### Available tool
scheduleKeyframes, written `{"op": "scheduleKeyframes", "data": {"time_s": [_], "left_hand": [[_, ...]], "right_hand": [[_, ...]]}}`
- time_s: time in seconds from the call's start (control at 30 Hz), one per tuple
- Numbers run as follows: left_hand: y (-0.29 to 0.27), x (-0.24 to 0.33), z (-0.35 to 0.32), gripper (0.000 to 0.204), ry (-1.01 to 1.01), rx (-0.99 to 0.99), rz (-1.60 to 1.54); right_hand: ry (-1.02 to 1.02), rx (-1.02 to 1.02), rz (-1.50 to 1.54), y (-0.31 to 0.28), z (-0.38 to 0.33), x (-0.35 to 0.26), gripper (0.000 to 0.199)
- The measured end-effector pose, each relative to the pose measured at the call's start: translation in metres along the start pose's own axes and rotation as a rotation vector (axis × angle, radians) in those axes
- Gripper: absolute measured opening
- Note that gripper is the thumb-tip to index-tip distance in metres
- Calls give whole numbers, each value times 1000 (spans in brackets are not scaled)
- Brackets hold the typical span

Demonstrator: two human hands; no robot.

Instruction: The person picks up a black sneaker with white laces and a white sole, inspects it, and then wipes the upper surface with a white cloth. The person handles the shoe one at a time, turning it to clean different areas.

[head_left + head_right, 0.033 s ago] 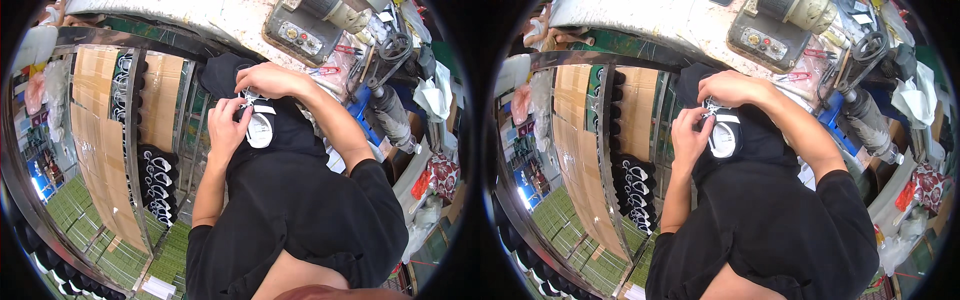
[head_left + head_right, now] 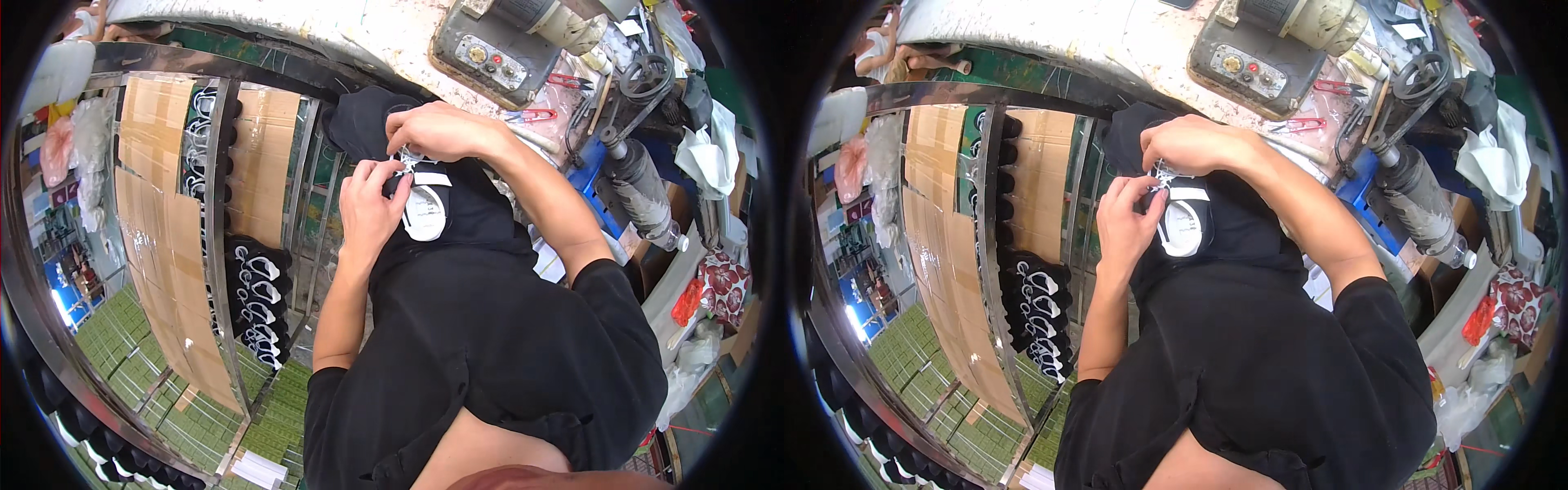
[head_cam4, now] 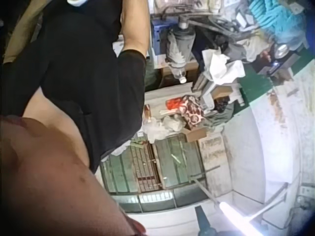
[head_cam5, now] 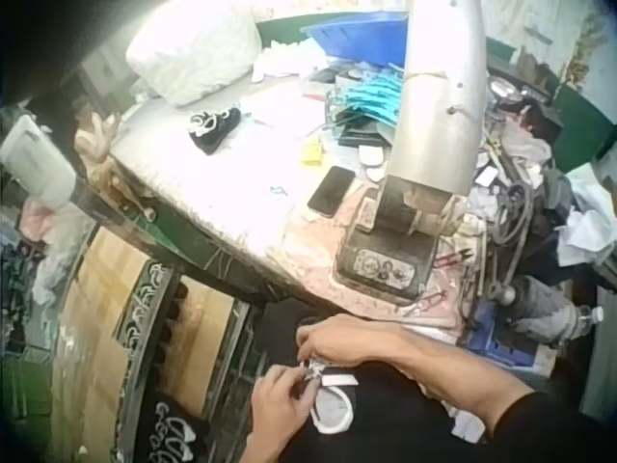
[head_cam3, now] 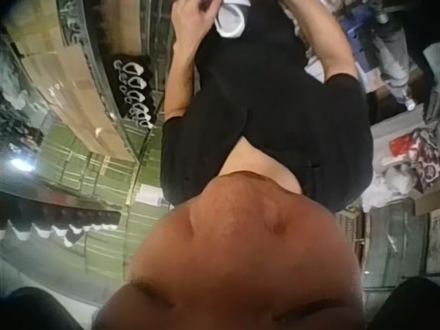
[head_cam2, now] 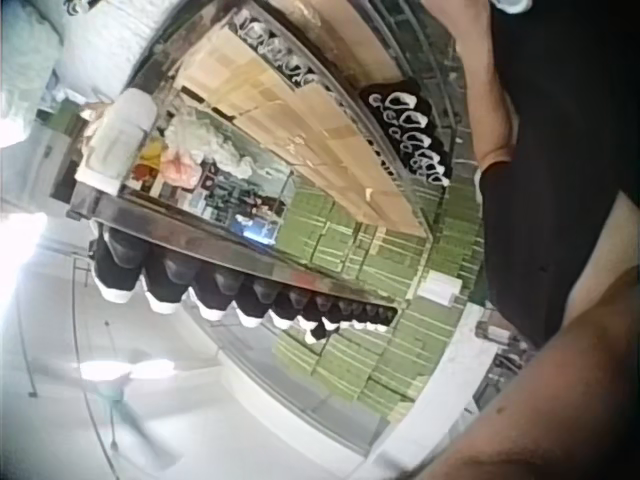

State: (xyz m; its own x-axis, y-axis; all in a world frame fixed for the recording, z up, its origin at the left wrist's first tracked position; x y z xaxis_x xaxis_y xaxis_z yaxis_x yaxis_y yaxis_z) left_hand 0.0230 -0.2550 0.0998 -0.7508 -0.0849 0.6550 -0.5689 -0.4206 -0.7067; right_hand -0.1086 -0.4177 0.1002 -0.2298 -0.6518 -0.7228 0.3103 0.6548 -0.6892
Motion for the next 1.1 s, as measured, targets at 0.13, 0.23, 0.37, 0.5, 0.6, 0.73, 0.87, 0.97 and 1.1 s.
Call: {"op": "scheduleKeyframes", "data": {"time_s": [0.13, 0.23, 0.37, 0.5, 0.6, 0.73, 0.87, 0.97, 1.1], "left_hand": [[0, 3, 3, 17, 60, -39, 183], [4, 2, 2, 14, 157, -31, 267], [1, 4, 4, 11, 82, 40, 40], [-2, -10, -5, 8, -167, 95, -267], [-3, -22, -13, 11, -396, 121, -399], [10, -45, -24, 10, -479, 150, -500], [14, -56, -24, 11, -440, 203, -434], [16, -68, -26, 12, -466, 217, -412], [17, -72, -31, 15, -486, 161, -439]], "right_hand": [[-11, -26, -122, 1, 7, -13, 19], [-15, -34, -195, 3, 5, -17, 14], [-36, 32, -231, 11, 1, -13, 12], [-143, 167, -36, -2, -7, -4, 13], [74, 118, 184, -24, -17, -8, 15], [306, 202, 390, -14, -41, 3, 17], [521, 283, 481, 2, -68, 4, 16], [598, 280, 510, 14, -84, 14, 13], [750, 314, 712, 22, -88, 9, 13]]}}
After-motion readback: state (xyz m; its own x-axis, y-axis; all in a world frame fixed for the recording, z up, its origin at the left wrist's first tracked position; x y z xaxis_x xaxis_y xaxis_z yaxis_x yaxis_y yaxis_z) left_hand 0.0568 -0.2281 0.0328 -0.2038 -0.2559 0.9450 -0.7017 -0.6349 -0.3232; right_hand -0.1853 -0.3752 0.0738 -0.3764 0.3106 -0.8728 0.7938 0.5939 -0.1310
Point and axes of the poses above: each hand's wrist, its own z-axis towards the middle knuckle, its own y-axis out of the palm, x = y × z, the point moved 1 cm from there along z, towards the middle knuckle, and after that the axes turned 14 degrees about x, right-handed, at the moved point
